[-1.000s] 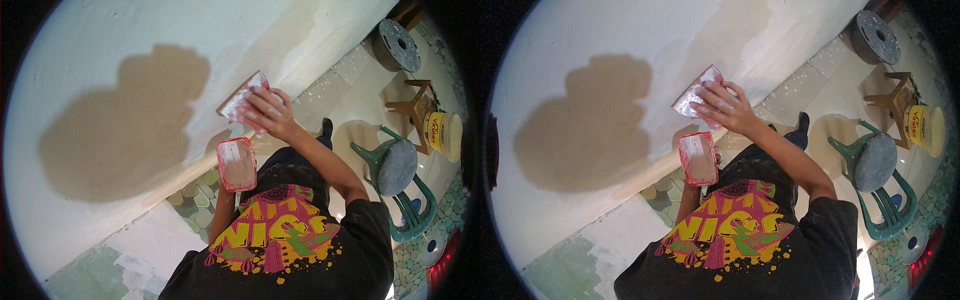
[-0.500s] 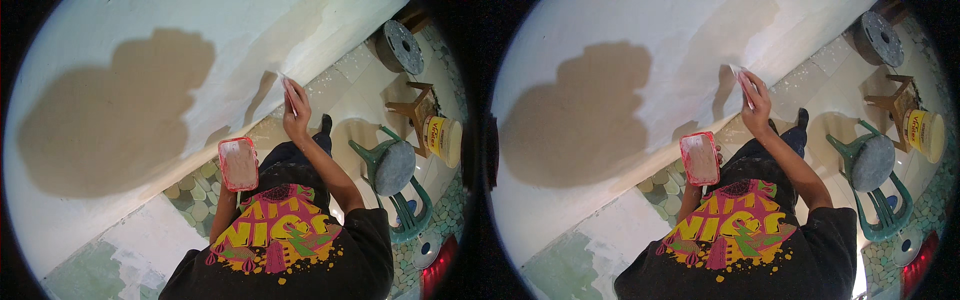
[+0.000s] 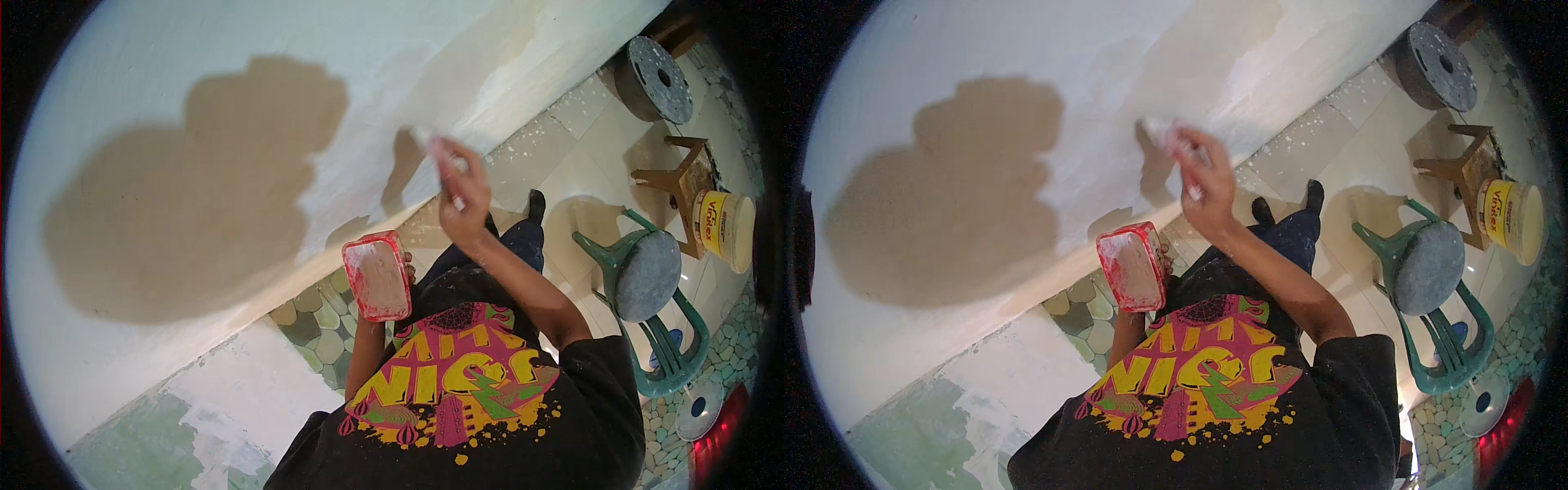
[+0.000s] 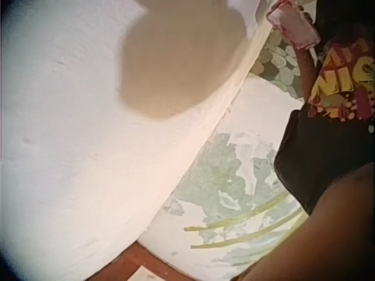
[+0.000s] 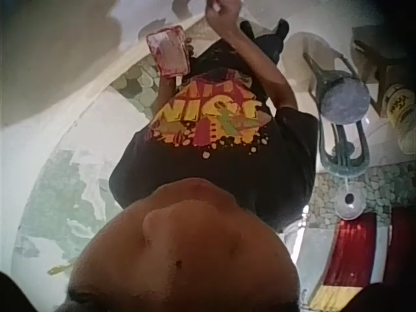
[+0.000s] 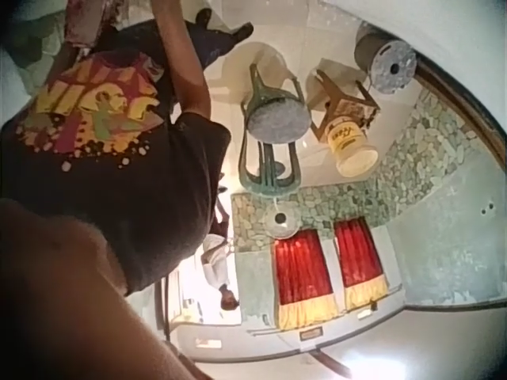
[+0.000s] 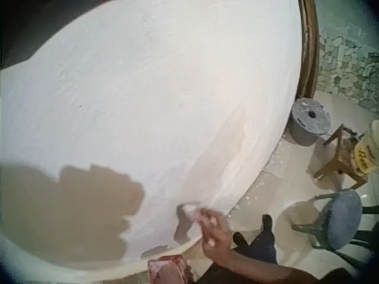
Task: Patching or applying putty to a wall surface to fill holes or smooth the texture.
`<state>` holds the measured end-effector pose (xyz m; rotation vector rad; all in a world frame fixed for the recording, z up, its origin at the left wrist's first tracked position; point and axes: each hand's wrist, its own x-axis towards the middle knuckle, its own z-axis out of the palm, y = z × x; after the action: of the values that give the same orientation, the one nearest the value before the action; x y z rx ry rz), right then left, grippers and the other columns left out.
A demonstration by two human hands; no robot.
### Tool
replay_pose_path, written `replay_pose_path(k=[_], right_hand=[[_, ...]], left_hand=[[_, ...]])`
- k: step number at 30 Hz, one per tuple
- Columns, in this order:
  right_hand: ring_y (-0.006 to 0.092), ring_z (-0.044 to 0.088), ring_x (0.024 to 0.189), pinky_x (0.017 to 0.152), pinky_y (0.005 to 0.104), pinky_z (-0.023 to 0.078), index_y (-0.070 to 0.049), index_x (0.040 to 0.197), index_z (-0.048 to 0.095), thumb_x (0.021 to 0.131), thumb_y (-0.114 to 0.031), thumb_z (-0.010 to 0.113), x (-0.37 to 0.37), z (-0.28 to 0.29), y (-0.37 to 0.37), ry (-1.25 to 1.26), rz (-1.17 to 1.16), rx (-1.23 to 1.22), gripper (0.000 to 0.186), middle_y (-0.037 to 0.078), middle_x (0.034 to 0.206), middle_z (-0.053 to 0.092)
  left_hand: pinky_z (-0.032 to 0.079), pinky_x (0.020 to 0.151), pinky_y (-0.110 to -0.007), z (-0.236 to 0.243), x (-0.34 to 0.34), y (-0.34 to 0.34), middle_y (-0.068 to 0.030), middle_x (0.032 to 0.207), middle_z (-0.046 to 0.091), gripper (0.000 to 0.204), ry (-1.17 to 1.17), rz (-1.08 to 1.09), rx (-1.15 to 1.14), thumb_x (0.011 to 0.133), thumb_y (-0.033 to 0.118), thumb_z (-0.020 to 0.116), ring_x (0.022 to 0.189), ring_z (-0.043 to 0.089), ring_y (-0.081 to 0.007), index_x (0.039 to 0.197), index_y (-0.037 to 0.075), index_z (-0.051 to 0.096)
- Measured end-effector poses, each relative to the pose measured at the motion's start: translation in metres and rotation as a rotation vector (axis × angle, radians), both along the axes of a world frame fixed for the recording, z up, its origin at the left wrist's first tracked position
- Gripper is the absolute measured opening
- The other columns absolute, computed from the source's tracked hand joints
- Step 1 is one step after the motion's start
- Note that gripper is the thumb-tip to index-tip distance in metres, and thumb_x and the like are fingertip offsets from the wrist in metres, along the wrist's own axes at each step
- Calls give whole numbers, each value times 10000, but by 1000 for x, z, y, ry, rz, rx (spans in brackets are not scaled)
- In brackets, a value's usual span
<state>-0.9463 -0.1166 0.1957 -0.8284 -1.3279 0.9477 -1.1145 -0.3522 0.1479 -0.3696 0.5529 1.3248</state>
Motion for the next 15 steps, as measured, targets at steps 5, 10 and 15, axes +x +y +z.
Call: replay_pose_path(k=[5, 10, 15], right_hand=[[346, 596, 1215, 968, 438, 503, -98, 1302, 698, 793, 115, 640, -37, 31, -6, 21, -41, 74, 555, 192, 1370, 588], [363, 599, 1200, 968, 453, 500, -123, 1291, 708, 765, 15, 712, -27, 34, -33, -166, 206, 94, 544, 151, 1347, 618], [305, 601, 1236, 1017, 446, 475, -206, 1289, 711, 797, -136, 764, -7, 39, -1, -215, 5, 368, 500, 74, 1361, 646]], left_hand=[[580, 857, -453, 4, 3, -8, -205, 1180, 659, 761, 118, 54, 36, 983, 641, 484, 993, 660, -357, 1382, -4, 531], [569, 766, -409, -1, 3, -8, -139, 1090, 667, 629, 264, -21, -48, 1020, 610, 456, 868, 662, -288, 1329, 72, 563], [569, 756, -404, 3, 3, -2, -134, 1075, 669, 644, 260, -14, -108, 1017, 612, 456, 849, 663, -270, 1328, 57, 558]])
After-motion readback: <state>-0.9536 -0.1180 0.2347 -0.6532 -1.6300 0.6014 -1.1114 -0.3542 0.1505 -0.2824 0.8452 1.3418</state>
